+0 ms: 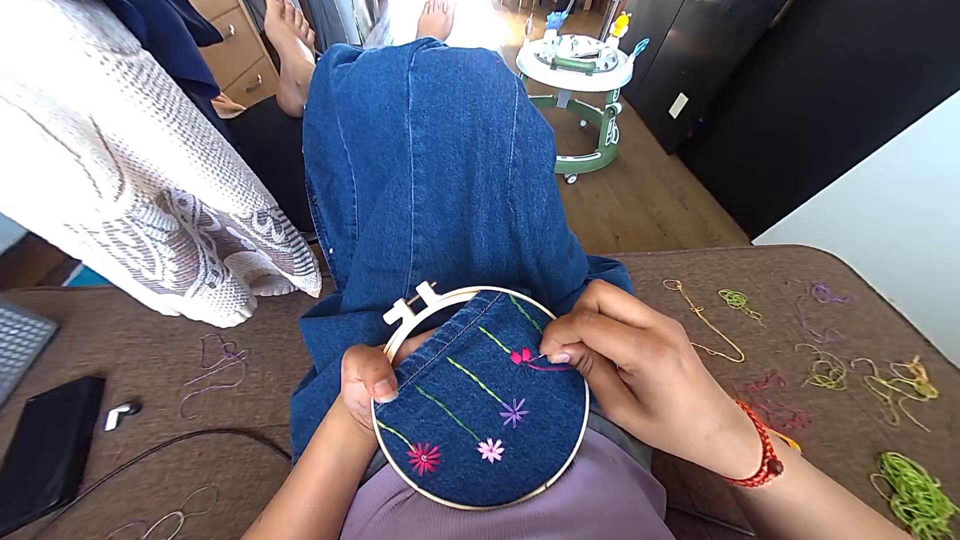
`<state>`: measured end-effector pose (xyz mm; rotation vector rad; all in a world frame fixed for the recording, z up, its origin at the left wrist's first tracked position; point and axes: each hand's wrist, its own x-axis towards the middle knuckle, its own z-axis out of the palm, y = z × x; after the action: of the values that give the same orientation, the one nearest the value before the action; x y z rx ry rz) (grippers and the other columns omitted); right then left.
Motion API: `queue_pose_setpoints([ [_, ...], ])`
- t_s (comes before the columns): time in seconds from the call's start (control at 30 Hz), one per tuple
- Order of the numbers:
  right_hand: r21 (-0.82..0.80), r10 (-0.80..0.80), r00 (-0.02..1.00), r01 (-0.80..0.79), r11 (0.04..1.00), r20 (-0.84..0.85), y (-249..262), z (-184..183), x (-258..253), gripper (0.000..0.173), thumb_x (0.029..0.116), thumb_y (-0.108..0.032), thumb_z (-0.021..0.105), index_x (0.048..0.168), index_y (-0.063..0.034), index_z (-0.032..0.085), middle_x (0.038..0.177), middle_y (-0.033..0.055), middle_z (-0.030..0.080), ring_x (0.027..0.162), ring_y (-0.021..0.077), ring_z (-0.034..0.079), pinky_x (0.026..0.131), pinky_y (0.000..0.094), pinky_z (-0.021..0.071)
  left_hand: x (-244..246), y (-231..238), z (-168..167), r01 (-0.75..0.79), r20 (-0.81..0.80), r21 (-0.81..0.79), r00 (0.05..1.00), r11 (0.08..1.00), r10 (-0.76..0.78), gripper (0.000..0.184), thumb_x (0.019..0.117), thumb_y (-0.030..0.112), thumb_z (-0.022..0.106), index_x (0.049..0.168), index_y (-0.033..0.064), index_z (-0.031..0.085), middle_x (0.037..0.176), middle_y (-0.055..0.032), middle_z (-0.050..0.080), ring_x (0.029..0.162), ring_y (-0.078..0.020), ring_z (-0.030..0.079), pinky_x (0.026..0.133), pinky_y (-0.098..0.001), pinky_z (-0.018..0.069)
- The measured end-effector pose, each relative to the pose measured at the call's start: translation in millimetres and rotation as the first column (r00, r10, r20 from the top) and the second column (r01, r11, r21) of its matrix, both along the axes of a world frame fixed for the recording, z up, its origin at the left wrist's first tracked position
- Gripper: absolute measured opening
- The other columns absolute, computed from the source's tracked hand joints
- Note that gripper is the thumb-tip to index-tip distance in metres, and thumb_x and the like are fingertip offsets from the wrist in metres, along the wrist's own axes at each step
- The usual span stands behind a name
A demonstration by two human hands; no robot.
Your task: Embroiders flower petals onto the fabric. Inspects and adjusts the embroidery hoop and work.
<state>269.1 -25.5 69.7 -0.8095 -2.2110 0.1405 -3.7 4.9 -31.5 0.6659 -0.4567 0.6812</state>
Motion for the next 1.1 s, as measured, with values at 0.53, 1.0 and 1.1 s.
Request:
queue_pose_setpoints([
  [0.53, -0.137, -0.049, 0.991, 0.032, 0.99, -0.127, -8.0, -6.1, -4.7, 0.01, 0.096, -0.018, 0.063, 0.09, -0.0163, 0.071, 0.083, -0.0086, 0.05, 0.072, -0.0051, 0.049, 0.061, 0.0066, 0.0424, -0.8, -0.6, -2.2, 0.033, -0.004, -0.005, 0.999, 0.999, -0.033, 0.047, 0.0946, 0.017, 0.062, 0.141, 0.0112, 0.059, 0.126, -0.0012, 0.07, 0.113, -0.0071, 0.067, 0.101, -0.0259, 0.051],
  [1.0, -0.26, -0.061, 0.98, 0.01, 0.965, -0.189, -8.8, -8.7, -1.0, 0.012, 0.095, -0.013, 0.061, 0.089, -0.0187, 0.071, 0.082, -0.0088, 0.05, 0.072, -0.0034, 0.05, 0.06, 0.0081, 0.0436, 0.5, -2.1, -2.3, 0.023, 0.017, -0.009, 1.0, 1.0, -0.023, 0.047, 0.0953, 0.013, 0.059, 0.142, 0.0115, 0.058, 0.126, -0.0014, 0.07, 0.114, -0.0071, 0.066, 0.103, -0.026, 0.0501],
  [1.1, -0.278, -0.063, 0.977, 0.004, 0.961, -0.204, -8.7, -8.9, -1.7, 0.012, 0.0942, -0.012, 0.062, 0.089, -0.0187, 0.071, 0.082, -0.0083, 0.05, 0.072, -0.0025, 0.051, 0.059, 0.0088, 0.0449, 0.4, -2.1, -2.8, 0.02, 0.013, -0.005, 1.0, 1.0, -0.02, 0.047, 0.0951, 0.013, 0.06, 0.142, 0.0113, 0.058, 0.127, -0.0014, 0.069, 0.115, -0.0074, 0.066, 0.103, -0.0261, 0.0499],
])
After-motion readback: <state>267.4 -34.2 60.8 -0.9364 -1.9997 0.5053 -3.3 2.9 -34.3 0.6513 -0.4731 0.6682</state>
